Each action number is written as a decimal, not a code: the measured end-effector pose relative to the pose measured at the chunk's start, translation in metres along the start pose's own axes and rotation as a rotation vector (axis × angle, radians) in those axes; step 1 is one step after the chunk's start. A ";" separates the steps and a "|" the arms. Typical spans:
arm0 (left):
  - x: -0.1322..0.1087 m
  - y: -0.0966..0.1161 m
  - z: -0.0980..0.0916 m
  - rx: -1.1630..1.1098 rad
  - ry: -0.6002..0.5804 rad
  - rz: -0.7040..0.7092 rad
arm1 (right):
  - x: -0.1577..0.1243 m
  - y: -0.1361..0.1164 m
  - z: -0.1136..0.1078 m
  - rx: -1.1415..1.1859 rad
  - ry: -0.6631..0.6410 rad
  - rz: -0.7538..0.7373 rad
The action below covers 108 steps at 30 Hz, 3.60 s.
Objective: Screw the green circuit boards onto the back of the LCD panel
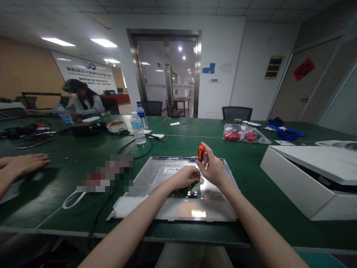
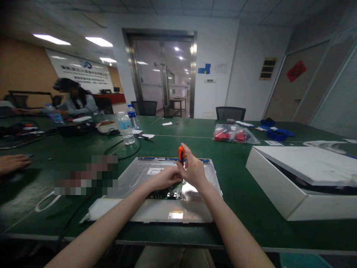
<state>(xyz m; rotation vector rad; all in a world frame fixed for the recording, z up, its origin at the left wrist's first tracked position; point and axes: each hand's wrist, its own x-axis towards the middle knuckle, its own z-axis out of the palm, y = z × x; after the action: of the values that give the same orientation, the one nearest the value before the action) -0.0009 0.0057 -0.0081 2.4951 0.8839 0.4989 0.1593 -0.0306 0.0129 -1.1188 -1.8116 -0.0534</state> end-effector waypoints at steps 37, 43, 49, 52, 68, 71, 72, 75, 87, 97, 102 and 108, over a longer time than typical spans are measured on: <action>-0.001 0.004 -0.002 0.020 0.016 0.008 | 0.003 -0.001 -0.001 0.060 0.023 0.054; -0.001 0.004 -0.001 0.011 0.007 0.014 | 0.002 -0.003 -0.002 0.049 0.022 0.077; -0.002 0.005 -0.003 0.020 0.005 0.007 | 0.002 -0.003 -0.003 0.051 0.023 0.049; -0.001 0.006 -0.003 0.022 0.001 0.005 | 0.002 -0.004 -0.003 0.046 0.024 0.042; 0.000 0.003 -0.001 -0.010 -0.003 -0.001 | 0.002 0.000 -0.001 0.011 0.008 0.065; 0.000 0.001 0.000 -0.019 -0.006 0.001 | 0.001 -0.002 -0.002 0.014 0.002 0.046; 0.000 0.001 0.000 -0.021 -0.005 0.001 | 0.001 -0.003 -0.003 0.016 0.000 0.043; 0.000 0.001 0.000 -0.023 -0.002 -0.002 | 0.002 -0.004 -0.004 0.010 -0.009 0.048; -0.002 0.008 -0.004 -0.002 0.006 -0.003 | 0.001 -0.003 -0.002 0.027 0.061 0.056; -0.006 0.001 -0.038 0.088 0.185 -0.155 | 0.003 -0.001 -0.005 0.047 0.155 0.058; -0.018 -0.025 -0.068 0.219 0.274 -0.376 | 0.003 -0.001 -0.005 0.022 0.147 0.054; -0.025 -0.032 -0.064 0.245 0.112 -0.462 | 0.002 0.001 -0.004 0.028 0.132 0.049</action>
<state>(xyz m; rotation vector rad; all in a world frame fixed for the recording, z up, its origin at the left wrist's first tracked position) -0.0651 0.0298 0.0241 2.3698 1.5972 0.3919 0.1623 -0.0308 0.0159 -1.1131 -1.6632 -0.0711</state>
